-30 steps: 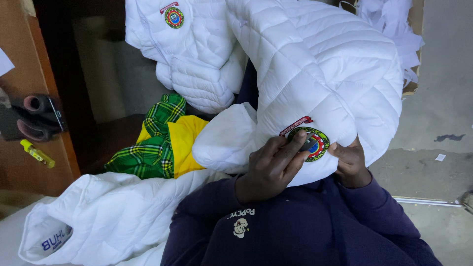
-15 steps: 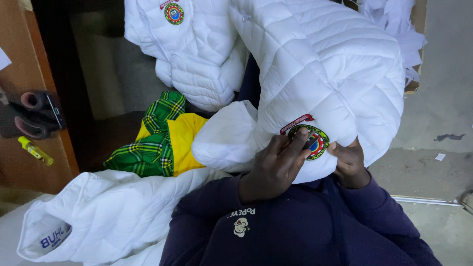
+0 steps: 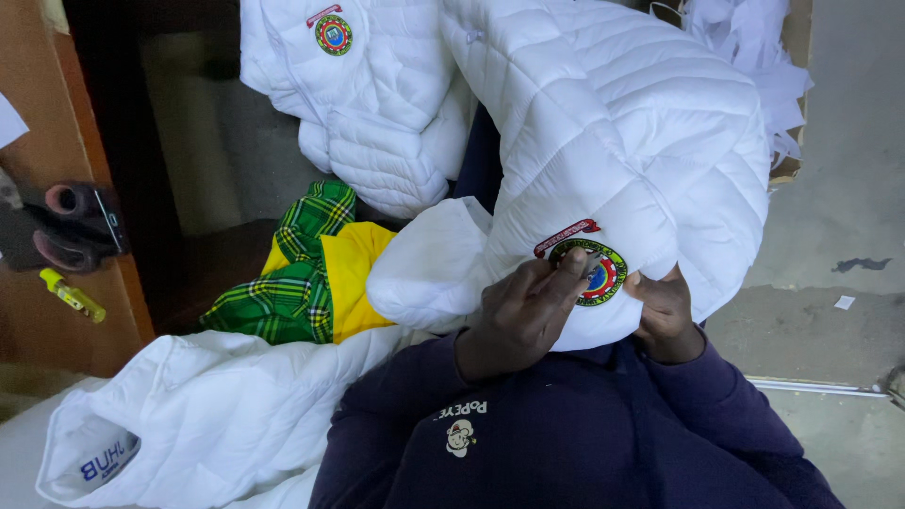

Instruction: The person sits on the floor and sews a circular patch onto the sleeve of a white puffer jacket using a needle and thread. They hold the jacket steady with one hand while stitching with the other, then move to a second jacket to repeat the process.

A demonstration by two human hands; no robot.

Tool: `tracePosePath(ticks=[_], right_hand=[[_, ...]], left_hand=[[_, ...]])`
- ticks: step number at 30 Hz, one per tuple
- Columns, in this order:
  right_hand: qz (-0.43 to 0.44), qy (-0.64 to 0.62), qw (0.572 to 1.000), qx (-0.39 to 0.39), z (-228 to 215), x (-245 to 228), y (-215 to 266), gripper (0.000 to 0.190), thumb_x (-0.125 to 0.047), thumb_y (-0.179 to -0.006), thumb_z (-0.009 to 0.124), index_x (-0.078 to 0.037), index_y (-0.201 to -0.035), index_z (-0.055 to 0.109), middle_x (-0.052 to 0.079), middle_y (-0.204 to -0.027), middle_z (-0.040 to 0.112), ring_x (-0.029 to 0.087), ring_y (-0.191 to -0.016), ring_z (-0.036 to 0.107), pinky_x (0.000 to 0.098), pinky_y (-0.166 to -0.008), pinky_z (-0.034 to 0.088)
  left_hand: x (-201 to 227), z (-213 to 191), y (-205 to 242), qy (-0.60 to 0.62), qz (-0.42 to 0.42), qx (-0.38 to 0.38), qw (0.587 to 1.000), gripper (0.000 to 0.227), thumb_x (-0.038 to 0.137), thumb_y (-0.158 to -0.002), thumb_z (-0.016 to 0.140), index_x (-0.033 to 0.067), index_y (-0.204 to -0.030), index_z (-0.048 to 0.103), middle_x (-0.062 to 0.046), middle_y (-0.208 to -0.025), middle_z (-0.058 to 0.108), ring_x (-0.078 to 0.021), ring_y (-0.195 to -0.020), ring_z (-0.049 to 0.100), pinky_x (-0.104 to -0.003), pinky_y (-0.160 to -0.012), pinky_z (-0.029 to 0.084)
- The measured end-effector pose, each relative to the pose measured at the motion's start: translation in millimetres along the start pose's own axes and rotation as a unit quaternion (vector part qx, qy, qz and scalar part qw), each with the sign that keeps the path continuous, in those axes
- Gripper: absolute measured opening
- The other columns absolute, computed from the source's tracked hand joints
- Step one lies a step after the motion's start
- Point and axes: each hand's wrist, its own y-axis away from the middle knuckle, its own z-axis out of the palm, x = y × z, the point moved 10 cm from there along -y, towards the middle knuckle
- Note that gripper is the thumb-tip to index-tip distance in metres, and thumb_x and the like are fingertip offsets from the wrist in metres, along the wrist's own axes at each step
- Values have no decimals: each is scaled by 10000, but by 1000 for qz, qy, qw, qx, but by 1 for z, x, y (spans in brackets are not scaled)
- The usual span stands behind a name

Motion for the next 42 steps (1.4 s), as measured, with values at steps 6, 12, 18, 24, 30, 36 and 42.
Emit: tracePosePath(ticks=[6,12,18,24,30,36,42], right_hand=[[-1,-12,1000,-5,-6,4,4,594,-9,-901,637,39,-1486,540,332,-1290,703,526,-1130,724,699,-971,587],[-9,30,999,7,-18,3,11,601,-10,-880,642,39,-1471,548,309,-1262,722,509,-1128,733,687,-1001,576],[-7,60,998,15,-19,1,11,579,-33,-899,642,33,-1467,551,290,-1245,733,457,-1120,745,645,-999,594],[-21,28,999,10,-3,-2,5,548,13,-917,619,41,-1461,554,283,-1273,725,461,-1176,719,641,-1036,573],[-14,36,999,10,7,-6,2,562,-4,-907,639,23,-1463,564,262,-1270,734,439,-1180,724,622,-1027,583],[-13,7,1000,20,8,-8,4,578,17,-889,628,45,-1460,546,278,-1280,720,468,-1188,715,673,-1063,543],[-10,-28,999,23,5,-2,4,599,33,-885,640,60,-1474,532,296,-1296,710,479,-1201,700,684,-1046,533]], left_hand=[[-1,2,8,-18,8,11,1000,415,147,-960,786,70,-1363,730,-71,-887,606,-197,-687,706,-309,-612,622],[0,4,13,-11,7,9,1000,456,107,-957,794,71,-1402,706,-91,-870,605,-216,-686,704,-318,-613,632],[1,3,9,3,-1,23,1000,406,62,-989,746,13,-1390,706,-97,-857,588,-211,-657,667,-308,-591,617],[-6,4,13,18,-1,35,999,422,103,-944,792,15,-1351,726,-103,-866,596,-219,-662,687,-320,-577,622],[-5,-1,1,30,-12,11,999,400,84,-999,733,31,-1394,703,-100,-876,617,-240,-694,711,-330,-596,619],[-8,-3,-10,175,-22,-55,983,390,155,-995,764,54,-1369,717,-100,-882,644,-258,-711,721,-353,-624,635],[-10,4,-10,167,7,-110,980,356,190,-987,762,71,-1323,745,-111,-862,657,-278,-685,742,-376,-595,638]])
